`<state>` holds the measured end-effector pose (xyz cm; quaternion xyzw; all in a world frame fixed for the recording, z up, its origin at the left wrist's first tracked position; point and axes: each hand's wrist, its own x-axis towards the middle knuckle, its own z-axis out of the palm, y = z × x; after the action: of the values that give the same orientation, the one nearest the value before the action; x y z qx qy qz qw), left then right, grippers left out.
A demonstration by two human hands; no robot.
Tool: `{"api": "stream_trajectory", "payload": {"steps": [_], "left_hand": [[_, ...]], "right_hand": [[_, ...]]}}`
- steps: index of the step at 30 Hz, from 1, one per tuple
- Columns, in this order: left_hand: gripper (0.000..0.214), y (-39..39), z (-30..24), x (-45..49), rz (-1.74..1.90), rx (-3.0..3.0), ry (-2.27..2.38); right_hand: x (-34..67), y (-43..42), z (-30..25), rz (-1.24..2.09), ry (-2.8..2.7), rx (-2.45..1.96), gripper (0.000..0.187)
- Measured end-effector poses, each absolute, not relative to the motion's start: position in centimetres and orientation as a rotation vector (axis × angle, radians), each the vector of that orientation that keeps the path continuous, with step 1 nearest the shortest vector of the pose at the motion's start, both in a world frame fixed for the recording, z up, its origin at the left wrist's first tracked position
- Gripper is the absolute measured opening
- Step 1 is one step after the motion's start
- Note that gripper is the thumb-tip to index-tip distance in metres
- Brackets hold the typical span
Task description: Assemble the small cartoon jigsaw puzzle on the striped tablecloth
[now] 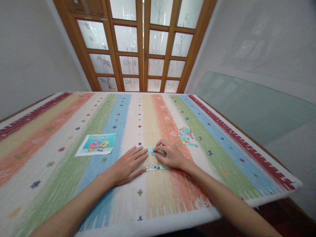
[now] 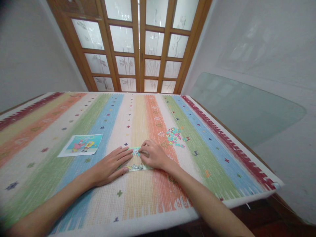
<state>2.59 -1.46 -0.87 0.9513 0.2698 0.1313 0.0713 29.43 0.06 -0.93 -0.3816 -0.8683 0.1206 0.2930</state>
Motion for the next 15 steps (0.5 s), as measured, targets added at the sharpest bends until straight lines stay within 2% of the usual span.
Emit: {"api": "stream_trajectory", "payload": {"steps": [15], "left_hand": [[0.052,-1.48,-0.77,2.56,0.355,2.874,0.829]], "right_hand": [[29.39,-0.36,-0.61,0.276,-2.353,-1.05,0.014]]}}
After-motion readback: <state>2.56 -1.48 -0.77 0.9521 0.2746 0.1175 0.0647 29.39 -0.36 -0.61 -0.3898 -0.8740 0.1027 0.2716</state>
